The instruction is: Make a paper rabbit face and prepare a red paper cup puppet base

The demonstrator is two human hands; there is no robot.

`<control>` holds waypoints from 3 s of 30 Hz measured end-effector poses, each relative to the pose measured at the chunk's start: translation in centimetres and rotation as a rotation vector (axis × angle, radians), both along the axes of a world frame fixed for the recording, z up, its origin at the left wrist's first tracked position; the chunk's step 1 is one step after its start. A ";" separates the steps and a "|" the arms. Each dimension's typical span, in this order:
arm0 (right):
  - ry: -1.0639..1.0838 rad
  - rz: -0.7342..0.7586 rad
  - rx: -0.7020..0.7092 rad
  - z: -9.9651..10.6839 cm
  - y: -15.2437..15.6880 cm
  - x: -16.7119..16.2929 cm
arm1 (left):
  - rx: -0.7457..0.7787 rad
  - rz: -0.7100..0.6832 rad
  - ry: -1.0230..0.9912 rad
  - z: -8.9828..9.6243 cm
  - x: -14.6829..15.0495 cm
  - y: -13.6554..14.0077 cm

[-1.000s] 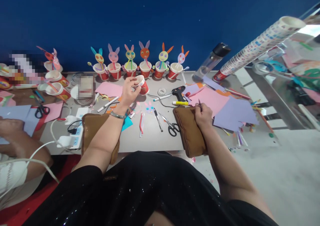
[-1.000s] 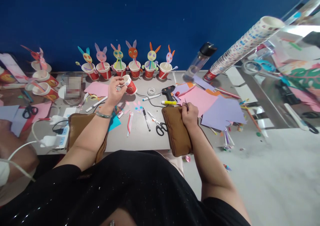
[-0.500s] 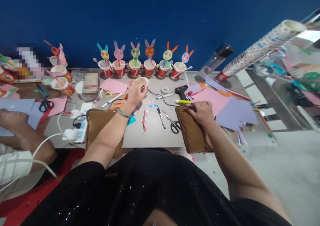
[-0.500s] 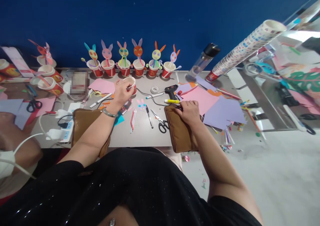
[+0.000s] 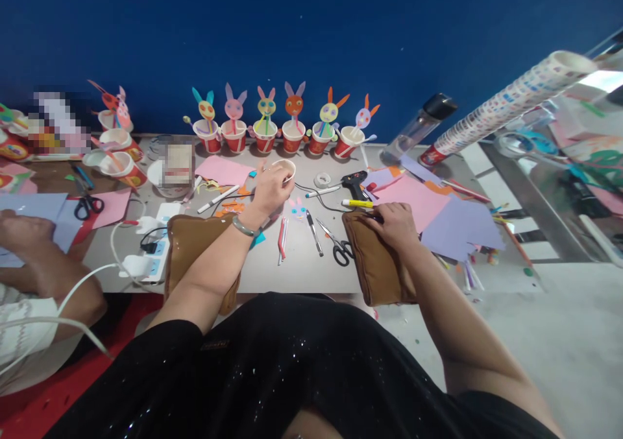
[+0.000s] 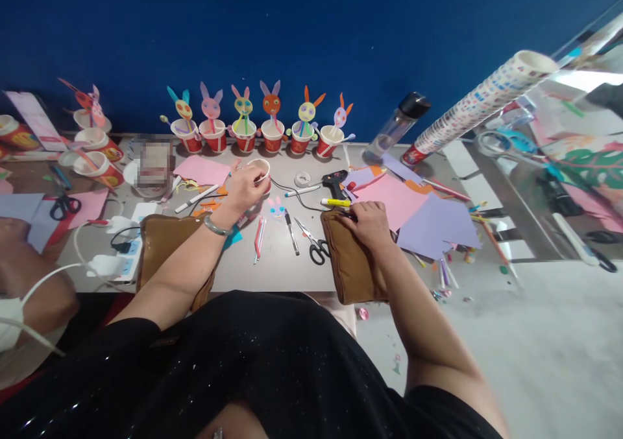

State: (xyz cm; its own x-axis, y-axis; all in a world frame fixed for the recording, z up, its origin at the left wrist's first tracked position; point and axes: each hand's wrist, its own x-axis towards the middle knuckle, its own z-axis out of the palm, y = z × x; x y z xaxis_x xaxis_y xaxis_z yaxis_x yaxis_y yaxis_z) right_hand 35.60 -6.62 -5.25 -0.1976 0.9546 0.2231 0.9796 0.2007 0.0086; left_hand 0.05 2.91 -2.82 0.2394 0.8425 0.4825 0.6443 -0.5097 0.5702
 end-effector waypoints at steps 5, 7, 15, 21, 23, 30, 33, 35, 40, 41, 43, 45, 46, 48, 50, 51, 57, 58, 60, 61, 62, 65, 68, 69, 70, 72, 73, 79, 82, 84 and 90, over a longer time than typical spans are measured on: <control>-0.096 0.052 -0.054 0.6 0.1 -3.0 | -0.026 0.011 0.036 0.4 0.0 -0.2; -0.101 0.030 -0.103 0.9 0.2 -5.0 | -0.027 0.025 0.120 0.5 0.0 -0.2; -0.058 0.032 -0.181 2.6 1.1 -11.6 | -0.026 -0.011 0.283 0.0 -0.1 0.1; 0.059 0.140 -0.482 3.9 -0.5 -19.5 | -0.005 -0.043 0.265 -0.2 -0.1 0.2; 0.045 0.122 -0.582 4.0 -1.0 -21.9 | 0.000 -0.044 0.258 -0.2 -0.1 0.1; 0.038 0.074 -0.655 3.7 -0.9 -23.6 | 0.028 -0.098 0.227 -0.1 -0.1 -0.1; 0.084 0.097 -0.675 3.8 -0.6 -22.0 | 0.007 -0.178 0.222 0.0 -0.2 -0.2; 0.140 0.147 -0.696 4.1 -0.4 -20.7 | 0.018 -0.200 0.173 -0.1 -0.3 0.0; 0.308 0.212 -0.671 4.5 -0.1 -17.3 | 0.070 -0.162 -0.036 -0.5 -1.4 1.1; 0.385 0.202 -0.655 4.4 0.0 -16.6 | 0.054 -0.173 -0.055 -0.5 -1.7 1.4; 0.665 0.160 -0.626 4.2 0.2 -15.3 | -0.022 -0.197 -0.058 -0.6 -2.3 1.9; 0.941 0.105 -0.599 4.1 0.4 -14.1 | -0.130 -0.225 -0.022 -0.7 -2.7 2.3; 1.043 0.074 -0.565 4.1 0.6 -13.6 | -0.182 -0.239 0.006 -0.7 -2.8 2.4; 1.193 0.020 -0.472 4.3 0.8 -12.7 | -0.268 -0.250 0.061 -1.0 -2.7 2.4; 1.254 0.016 -0.407 4.5 0.9 -12.3 | -0.336 -0.244 0.096 -1.2 -2.3 2.2; 1.230 0.036 -0.400 4.6 1.0 -12.3 | -0.360 -0.234 0.104 -1.3 -2.0 2.0; 0.558 0.284 -0.387 3.4 0.8 -14.1 | -0.279 -0.060 -0.038 -1.5 -1.2 1.8; 0.468 0.327 -0.381 3.0 0.8 -14.5 | -0.260 -0.028 -0.082 -1.6 -1.3 1.9; 0.354 0.399 -0.365 2.2 0.7 -15.2 | -0.234 0.020 -0.154 -1.6 -1.6 2.1; 0.319 0.424 -0.360 1.8 0.7 -15.4 | -0.225 0.036 -0.180 -1.6 -1.7 2.2; 0.287 0.439 -0.358 1.5 0.6 -15.6 | -0.218 0.047 -0.199 -1.7 -1.8 2.3; 0.197 0.447 -0.362 1.0 -0.1 -16.1 | -0.212 0.066 -0.223 -1.7 -1.8 2.3; 0.139 0.462 -0.360 1.1 -1.4 -16.8 | -0.226 0.075 -0.218 -1.7 -1.5 2.0; 0.128 0.474 -0.364 1.2 -1.8 -17.0 | -0.229 0.076 -0.216 -1.6 -1.4 1.9; 0.120 0.491 -0.371 1.4 -2.3 -17.1 | -0.230 0.075 -0.214 -1.5 -1.3 1.7; 0.133 0.537 -0.395 1.9 -2.9 -17.2 | -0.229 0.070 -0.199 -1.3 -1.1 1.4; 0.157 0.565 -0.408 2.2 -3.0 -17.1 | -0.226 0.066 -0.187 -1.1 -1.0 1.3; 0.294 0.626 -0.372 3.8 -2.9 -15.8 | -0.186 0.054 -0.160 -0.6 -1.0 0.7; 0.316 0.702 -0.427 3.6 -3.7 -15.7 | -0.184 0.063 -0.158 -0.5 -1.0 0.7; 0.337 0.720 -0.458 3.2 -4.3 -15.5 | -0.190 0.070 -0.155 -0.4 -1.0 0.7; 0.358 0.636 -0.441 2.3 -4.1 -12.6 | -0.222 0.078 -0.148 -0.1 -0.9 0.6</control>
State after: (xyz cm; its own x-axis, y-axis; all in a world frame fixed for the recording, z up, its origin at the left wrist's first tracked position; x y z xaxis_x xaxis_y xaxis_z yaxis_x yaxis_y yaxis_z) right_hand 23.04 -10.72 -2.99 -0.7140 0.7001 0.0087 0.6079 0.6260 -0.4885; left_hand -0.83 3.48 -2.96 0.1102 0.9446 0.3091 0.5783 -0.3139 0.7530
